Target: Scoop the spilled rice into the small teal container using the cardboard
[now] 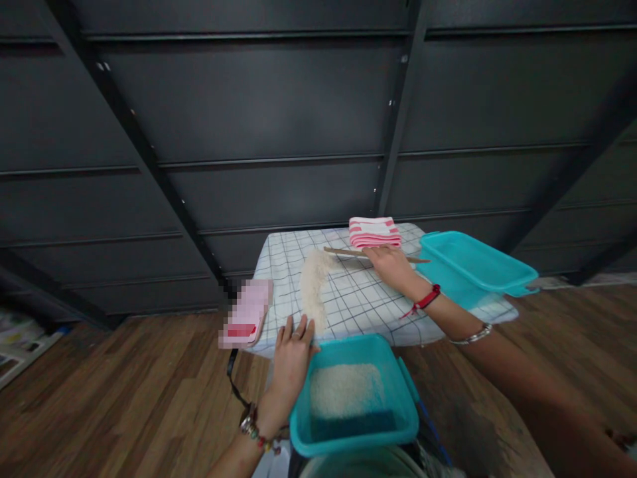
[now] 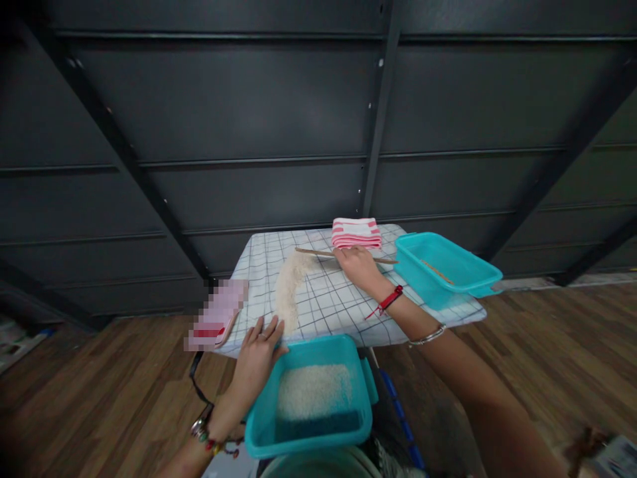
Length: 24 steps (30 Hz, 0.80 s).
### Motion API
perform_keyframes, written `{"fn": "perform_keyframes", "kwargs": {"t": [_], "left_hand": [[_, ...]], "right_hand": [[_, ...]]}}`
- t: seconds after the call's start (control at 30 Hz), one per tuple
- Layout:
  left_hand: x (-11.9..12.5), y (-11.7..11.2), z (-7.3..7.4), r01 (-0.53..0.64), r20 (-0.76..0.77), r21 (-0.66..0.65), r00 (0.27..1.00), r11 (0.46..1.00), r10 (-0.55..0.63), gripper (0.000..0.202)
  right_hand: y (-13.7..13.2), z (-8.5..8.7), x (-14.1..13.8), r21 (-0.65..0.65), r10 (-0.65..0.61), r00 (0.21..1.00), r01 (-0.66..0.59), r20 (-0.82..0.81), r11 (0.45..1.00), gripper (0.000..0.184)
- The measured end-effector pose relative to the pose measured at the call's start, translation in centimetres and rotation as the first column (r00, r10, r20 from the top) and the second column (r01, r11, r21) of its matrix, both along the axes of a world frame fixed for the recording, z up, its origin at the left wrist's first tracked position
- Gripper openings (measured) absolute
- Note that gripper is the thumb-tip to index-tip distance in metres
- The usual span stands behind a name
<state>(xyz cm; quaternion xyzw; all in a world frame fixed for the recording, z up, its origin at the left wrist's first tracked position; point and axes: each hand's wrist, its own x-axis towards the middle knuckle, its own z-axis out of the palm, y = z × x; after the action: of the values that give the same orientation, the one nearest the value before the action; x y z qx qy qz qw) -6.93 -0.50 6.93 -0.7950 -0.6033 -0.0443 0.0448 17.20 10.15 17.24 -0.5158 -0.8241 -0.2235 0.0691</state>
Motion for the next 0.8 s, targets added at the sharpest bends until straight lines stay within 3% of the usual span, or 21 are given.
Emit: {"fn": "perform_keyframes", "kwargs": {"t": [0.23, 0.43, 0.63, 0.8], "left_hand": [[-0.2, 0.1, -0.6, 0.008, 0.003, 0.031, 1.0, 0.999, -0.008, 0.046], [-0.1, 0.1, -0.3, 0.009, 0.012, 0.013, 1.0, 1.0, -0.009, 0.046], [0.2, 0.0, 0.0, -0.015, -0.005, -0.022, 1.0, 1.0, 0.015, 0.047], [0.1, 0.0, -0.1, -0.01, -0.007, -0.004, 1.0, 1.0, 0.01, 0.047]], "right_hand": [[0.4, -0.7, 0.2, -0.08, 0.028, 0.999, -0.026, 0.027, 0.996, 0.03], [-0.8, -0.3, 1.0, -0.071, 0.14, 0.99, -0.14, -0.015, 0.988, 0.038], [1.6, -0.3, -0.9, -0.038, 0.071, 0.997, -0.071, -0.007, 0.997, 0.035], [3.1, -1.1, -2.4, -0.084, 0.12, 0.993, -0.12, 0.001, 0.989, 0.031]]}}
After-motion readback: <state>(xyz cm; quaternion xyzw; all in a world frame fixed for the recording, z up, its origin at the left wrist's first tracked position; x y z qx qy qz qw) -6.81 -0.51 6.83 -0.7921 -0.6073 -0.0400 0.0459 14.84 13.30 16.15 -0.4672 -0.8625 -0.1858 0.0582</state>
